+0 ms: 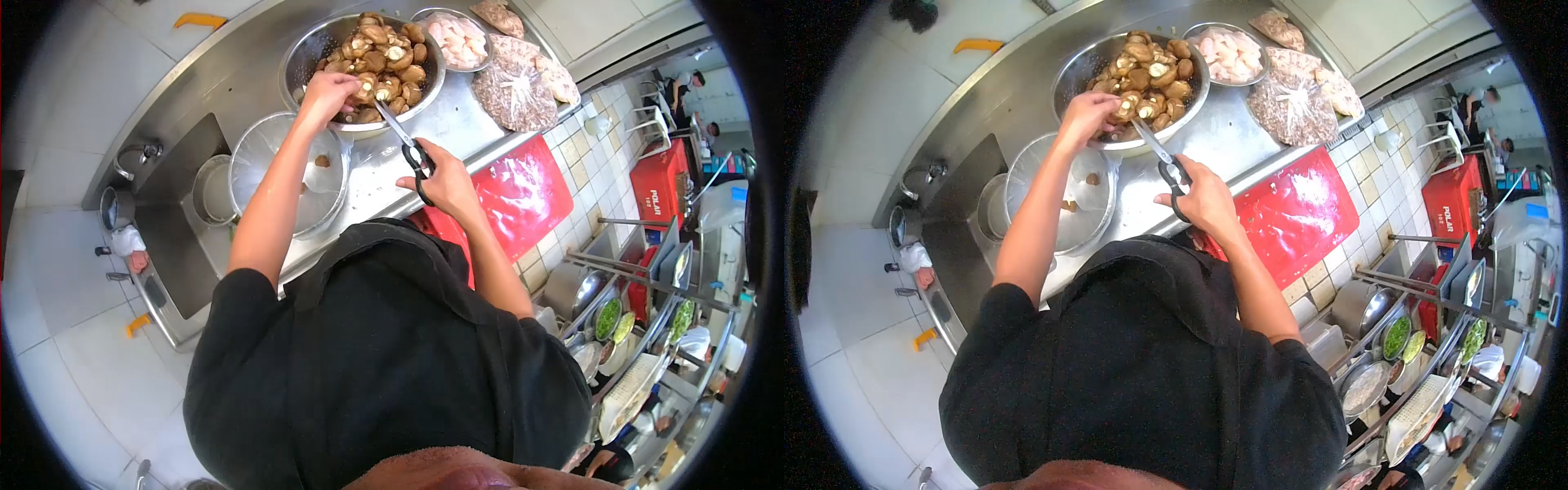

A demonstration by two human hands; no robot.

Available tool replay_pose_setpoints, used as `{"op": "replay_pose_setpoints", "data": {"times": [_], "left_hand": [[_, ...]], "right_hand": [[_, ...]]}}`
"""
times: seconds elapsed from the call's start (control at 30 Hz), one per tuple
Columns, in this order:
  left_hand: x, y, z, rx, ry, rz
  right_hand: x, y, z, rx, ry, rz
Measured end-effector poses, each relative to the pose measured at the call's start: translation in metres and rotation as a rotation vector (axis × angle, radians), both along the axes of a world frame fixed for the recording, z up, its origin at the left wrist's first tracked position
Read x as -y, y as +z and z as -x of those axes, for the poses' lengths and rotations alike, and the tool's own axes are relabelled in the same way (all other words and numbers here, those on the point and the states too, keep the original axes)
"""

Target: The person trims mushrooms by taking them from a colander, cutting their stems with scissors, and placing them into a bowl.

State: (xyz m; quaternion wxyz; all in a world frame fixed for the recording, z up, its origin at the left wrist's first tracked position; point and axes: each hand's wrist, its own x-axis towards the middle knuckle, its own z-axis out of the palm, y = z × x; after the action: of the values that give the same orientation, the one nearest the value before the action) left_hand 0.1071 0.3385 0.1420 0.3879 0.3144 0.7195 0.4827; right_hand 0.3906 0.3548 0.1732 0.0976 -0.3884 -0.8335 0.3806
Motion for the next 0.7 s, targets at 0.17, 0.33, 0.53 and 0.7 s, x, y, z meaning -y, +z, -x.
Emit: {"op": "replay_pose_setpoints", "data": {"times": [0.17, 0.33, 0.53, 0.7], "left_hand": [[0.021, 0.002, -0.013, 0.130, 0.114, -0.130], [0.038, 0.005, -0.021, 0.137, 0.220, -0.150], [0.046, 0.004, -0.024, 0.096, 0.304, -0.216], [0.049, 0.006, -0.030, 0.030, 0.371, -0.228]], "right_hand": [[-0.005, -0.001, 0.022, 0.014, 0.025, -0.120], [-0.010, -0.001, 0.030, 0.031, 0.101, -0.154], [-0.009, 0.005, 0.032, 0.031, 0.107, -0.150], [-0.009, 0.008, 0.032, 0.052, 0.122, -0.164]]}}
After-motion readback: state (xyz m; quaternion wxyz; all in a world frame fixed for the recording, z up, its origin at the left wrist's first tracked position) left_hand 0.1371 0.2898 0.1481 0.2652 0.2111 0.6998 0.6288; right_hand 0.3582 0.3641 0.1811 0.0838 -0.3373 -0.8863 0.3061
